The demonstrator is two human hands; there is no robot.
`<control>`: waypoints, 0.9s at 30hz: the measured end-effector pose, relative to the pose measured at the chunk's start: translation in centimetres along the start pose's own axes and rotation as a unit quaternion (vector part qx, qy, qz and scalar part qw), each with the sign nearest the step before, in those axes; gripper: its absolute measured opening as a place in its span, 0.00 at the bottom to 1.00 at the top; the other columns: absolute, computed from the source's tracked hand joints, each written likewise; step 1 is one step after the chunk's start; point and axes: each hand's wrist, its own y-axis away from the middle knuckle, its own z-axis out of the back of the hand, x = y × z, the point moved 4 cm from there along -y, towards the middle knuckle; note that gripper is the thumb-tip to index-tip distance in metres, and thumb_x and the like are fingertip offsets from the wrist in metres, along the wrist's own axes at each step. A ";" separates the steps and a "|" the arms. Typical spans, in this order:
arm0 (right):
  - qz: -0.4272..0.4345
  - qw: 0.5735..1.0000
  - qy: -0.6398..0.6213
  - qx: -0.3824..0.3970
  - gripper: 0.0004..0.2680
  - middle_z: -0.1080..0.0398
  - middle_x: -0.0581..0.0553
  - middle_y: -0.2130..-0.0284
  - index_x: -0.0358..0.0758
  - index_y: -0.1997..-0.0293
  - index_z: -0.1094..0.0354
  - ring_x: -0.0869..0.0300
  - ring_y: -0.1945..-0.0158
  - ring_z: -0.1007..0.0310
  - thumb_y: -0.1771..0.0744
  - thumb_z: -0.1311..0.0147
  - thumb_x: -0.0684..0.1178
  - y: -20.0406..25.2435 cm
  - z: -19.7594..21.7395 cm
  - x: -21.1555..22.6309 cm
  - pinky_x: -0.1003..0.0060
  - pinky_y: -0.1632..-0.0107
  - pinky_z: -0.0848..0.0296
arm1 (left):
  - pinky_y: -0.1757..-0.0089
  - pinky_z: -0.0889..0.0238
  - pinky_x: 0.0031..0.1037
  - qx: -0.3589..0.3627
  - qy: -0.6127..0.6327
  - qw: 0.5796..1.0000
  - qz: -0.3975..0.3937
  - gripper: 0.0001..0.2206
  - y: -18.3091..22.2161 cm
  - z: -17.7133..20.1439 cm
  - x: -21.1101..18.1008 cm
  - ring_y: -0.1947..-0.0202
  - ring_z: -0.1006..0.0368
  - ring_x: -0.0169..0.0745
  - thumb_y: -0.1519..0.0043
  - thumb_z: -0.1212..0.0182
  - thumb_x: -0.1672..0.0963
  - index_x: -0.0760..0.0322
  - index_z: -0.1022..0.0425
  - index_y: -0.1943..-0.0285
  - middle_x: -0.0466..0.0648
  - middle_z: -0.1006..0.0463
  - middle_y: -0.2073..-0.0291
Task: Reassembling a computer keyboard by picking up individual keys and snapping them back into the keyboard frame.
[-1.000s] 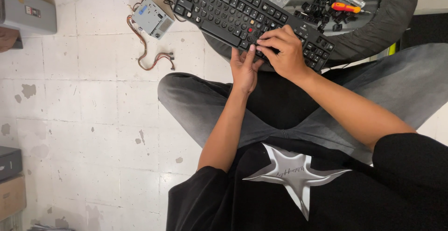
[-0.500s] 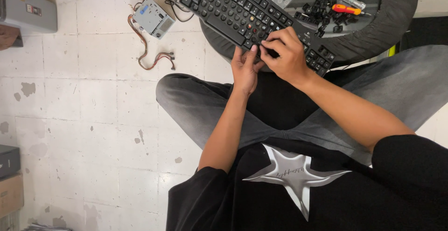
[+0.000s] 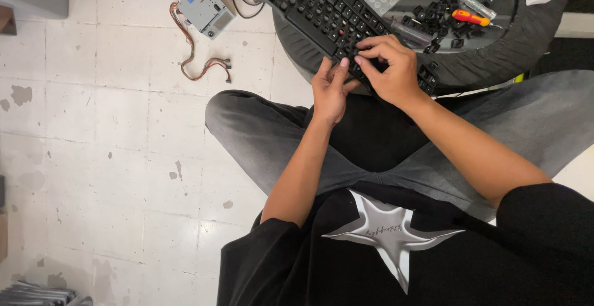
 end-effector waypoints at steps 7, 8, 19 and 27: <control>-0.132 0.986 -0.100 0.008 0.02 0.21 0.40 0.58 0.32 0.60 0.23 0.64 0.67 0.32 0.32 0.33 0.35 1.3 -0.9 -3.7 0.73 0.66 0.36 | 0.59 0.21 0.52 0.024 0.004 1.000 -0.007 0.25 3.3 -4.0 -6.7 0.52 0.21 0.61 0.31 0.35 0.57 0.66 0.37 0.25 0.67 0.21 0.51; -0.141 0.984 -0.109 0.011 0.02 0.21 0.40 0.58 0.31 0.60 0.23 0.64 0.66 0.32 0.32 0.33 0.35 1.3 -0.9 -3.8 0.73 0.66 0.36 | 0.58 0.21 0.53 0.022 0.000 1.000 -0.005 0.26 3.4 -4.1 -6.9 0.52 0.21 0.61 0.31 0.35 0.57 0.67 0.38 0.25 0.68 0.21 0.51; -0.166 0.984 -0.065 0.025 0.03 0.21 0.43 0.58 0.34 0.60 0.21 0.65 0.70 0.36 0.33 0.31 0.36 0.9 -1.1 -2.8 0.74 0.66 0.38 | 0.58 0.21 0.50 0.043 -0.026 0.998 -0.031 0.21 2.6 -2.7 -5.7 0.52 0.21 0.63 0.29 0.39 0.58 0.65 0.34 0.26 0.68 0.20 0.52; -0.177 0.983 -0.021 0.041 0.05 0.20 0.45 0.62 0.38 0.62 0.20 0.64 0.70 0.31 0.36 0.28 0.37 0.2 -1.1 -1.9 0.74 0.66 0.35 | 0.61 0.20 0.40 0.022 -0.062 0.997 -0.045 0.27 1.3 -1.0 -4.1 0.56 0.19 0.50 0.34 0.34 0.60 0.63 0.36 0.25 0.62 0.18 0.57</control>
